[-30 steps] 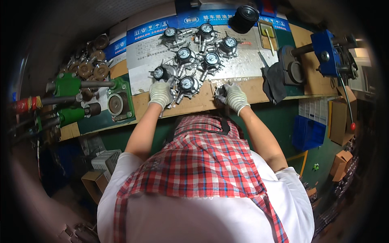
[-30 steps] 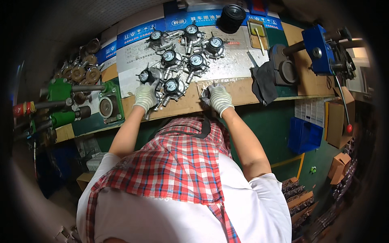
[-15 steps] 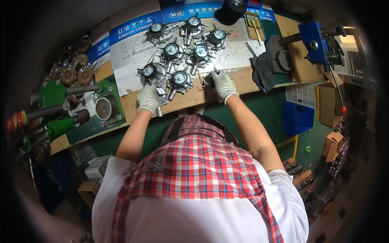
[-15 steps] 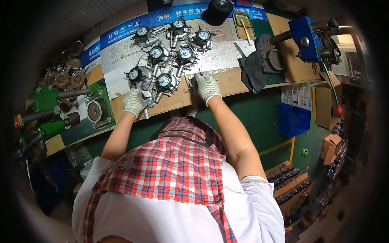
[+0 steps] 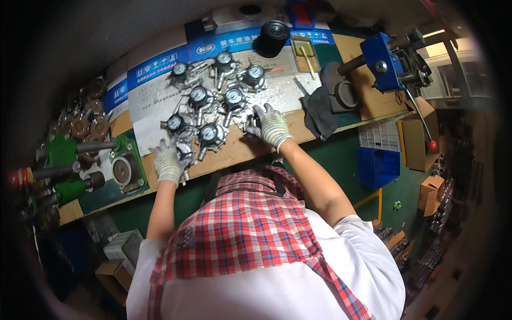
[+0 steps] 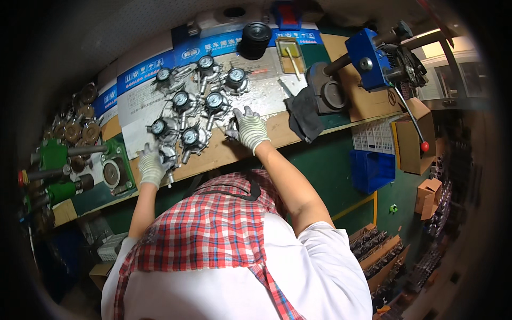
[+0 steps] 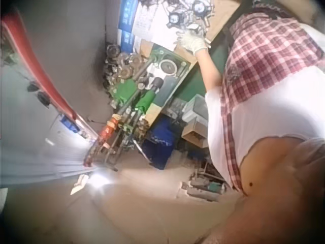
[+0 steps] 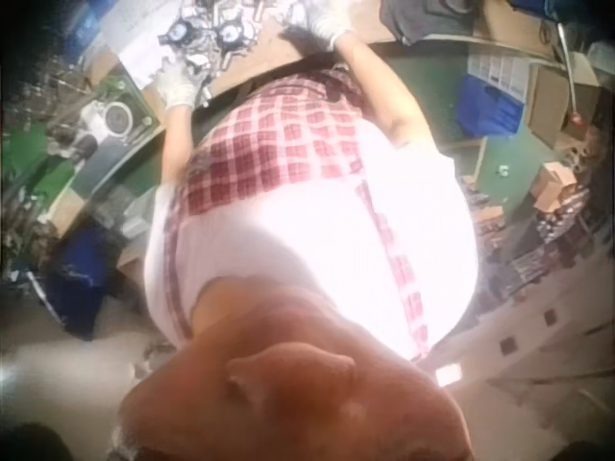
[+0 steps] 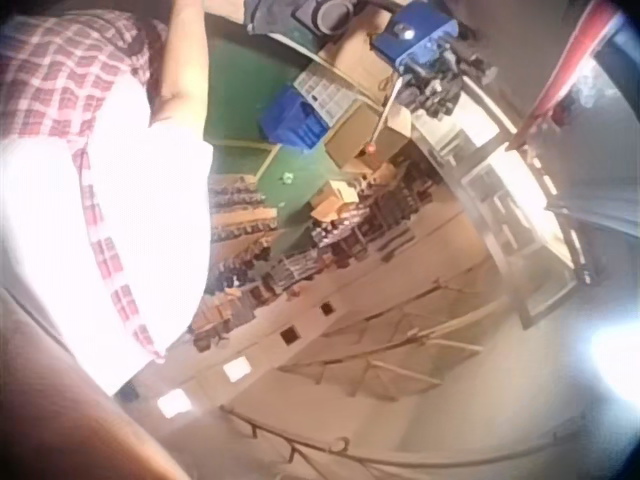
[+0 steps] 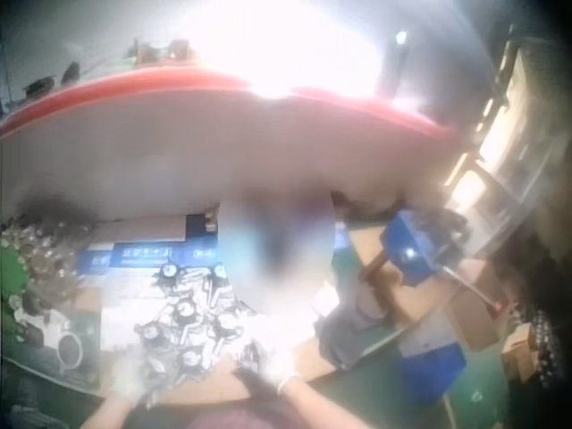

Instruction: The person assembles mechanical parts at a workbench. They pick up cylindrical metal components, place them into a press machine, and operate the lever to secure a black circular cap onto each part. The person then wipes the finished parts with a cloth and places them into a cardboard box.

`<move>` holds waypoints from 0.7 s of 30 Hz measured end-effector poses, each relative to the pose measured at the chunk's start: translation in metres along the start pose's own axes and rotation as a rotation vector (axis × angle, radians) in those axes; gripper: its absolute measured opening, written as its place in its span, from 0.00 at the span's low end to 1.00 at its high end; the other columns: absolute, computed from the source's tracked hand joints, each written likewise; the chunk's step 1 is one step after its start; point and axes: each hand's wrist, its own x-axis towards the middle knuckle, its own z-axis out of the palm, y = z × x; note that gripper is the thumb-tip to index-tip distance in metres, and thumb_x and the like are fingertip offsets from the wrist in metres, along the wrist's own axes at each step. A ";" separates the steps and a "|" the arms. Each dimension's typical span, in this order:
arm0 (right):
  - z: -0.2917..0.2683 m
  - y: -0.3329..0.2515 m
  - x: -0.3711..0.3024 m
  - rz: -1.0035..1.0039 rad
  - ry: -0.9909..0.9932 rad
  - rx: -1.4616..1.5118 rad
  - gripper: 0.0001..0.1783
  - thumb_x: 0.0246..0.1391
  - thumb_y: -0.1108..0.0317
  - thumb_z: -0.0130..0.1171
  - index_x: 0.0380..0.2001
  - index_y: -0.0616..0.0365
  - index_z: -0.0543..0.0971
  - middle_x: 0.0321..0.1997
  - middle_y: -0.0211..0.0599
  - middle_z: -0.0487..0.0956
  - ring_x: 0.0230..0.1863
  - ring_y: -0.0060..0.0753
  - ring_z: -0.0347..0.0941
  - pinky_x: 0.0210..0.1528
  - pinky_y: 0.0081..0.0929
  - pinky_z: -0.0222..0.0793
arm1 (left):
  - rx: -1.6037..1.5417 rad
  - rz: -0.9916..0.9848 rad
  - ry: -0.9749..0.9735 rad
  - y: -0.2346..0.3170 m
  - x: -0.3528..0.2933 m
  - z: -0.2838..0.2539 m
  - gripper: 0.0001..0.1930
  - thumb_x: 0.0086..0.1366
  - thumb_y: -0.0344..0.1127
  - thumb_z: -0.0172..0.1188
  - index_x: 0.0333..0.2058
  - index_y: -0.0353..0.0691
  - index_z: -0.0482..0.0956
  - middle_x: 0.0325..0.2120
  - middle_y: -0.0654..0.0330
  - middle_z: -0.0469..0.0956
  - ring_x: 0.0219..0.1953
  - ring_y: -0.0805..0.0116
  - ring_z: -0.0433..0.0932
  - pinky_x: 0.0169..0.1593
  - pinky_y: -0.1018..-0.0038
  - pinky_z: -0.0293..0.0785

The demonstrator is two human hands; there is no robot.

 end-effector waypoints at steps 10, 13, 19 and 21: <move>-0.046 0.198 0.098 0.168 0.357 0.100 0.18 0.57 0.59 0.50 0.46 0.54 0.77 0.47 0.47 0.76 0.50 0.51 0.72 0.53 0.48 0.67 | -0.832 0.117 0.265 0.227 0.004 0.087 0.51 0.48 0.38 0.70 0.64 0.27 0.48 0.55 0.44 0.63 0.54 0.53 0.67 0.59 0.64 0.65; -0.047 0.242 0.160 0.263 0.250 0.009 0.20 0.57 0.56 0.51 0.49 0.55 0.76 0.53 0.44 0.75 0.55 0.49 0.70 0.53 0.47 0.68 | -1.016 -0.022 0.380 0.258 0.010 0.108 0.64 0.37 0.38 0.77 0.67 0.30 0.39 0.57 0.38 0.60 0.56 0.48 0.66 0.60 0.60 0.64; -0.041 0.269 0.217 0.406 0.058 0.023 0.20 0.56 0.54 0.53 0.45 0.56 0.78 0.45 0.46 0.80 0.46 0.49 0.77 0.48 0.46 0.73 | -1.164 -0.325 0.371 0.275 -0.004 0.136 0.65 0.37 0.32 0.77 0.68 0.40 0.38 0.59 0.46 0.57 0.57 0.58 0.64 0.60 0.66 0.65; -0.031 0.281 0.228 0.416 0.117 0.058 0.20 0.55 0.55 0.54 0.43 0.60 0.77 0.38 0.48 0.81 0.40 0.54 0.79 0.44 0.47 0.75 | -0.695 -0.297 0.277 0.278 -0.005 0.127 0.60 0.36 0.40 0.79 0.66 0.37 0.49 0.60 0.49 0.56 0.59 0.56 0.62 0.60 0.66 0.64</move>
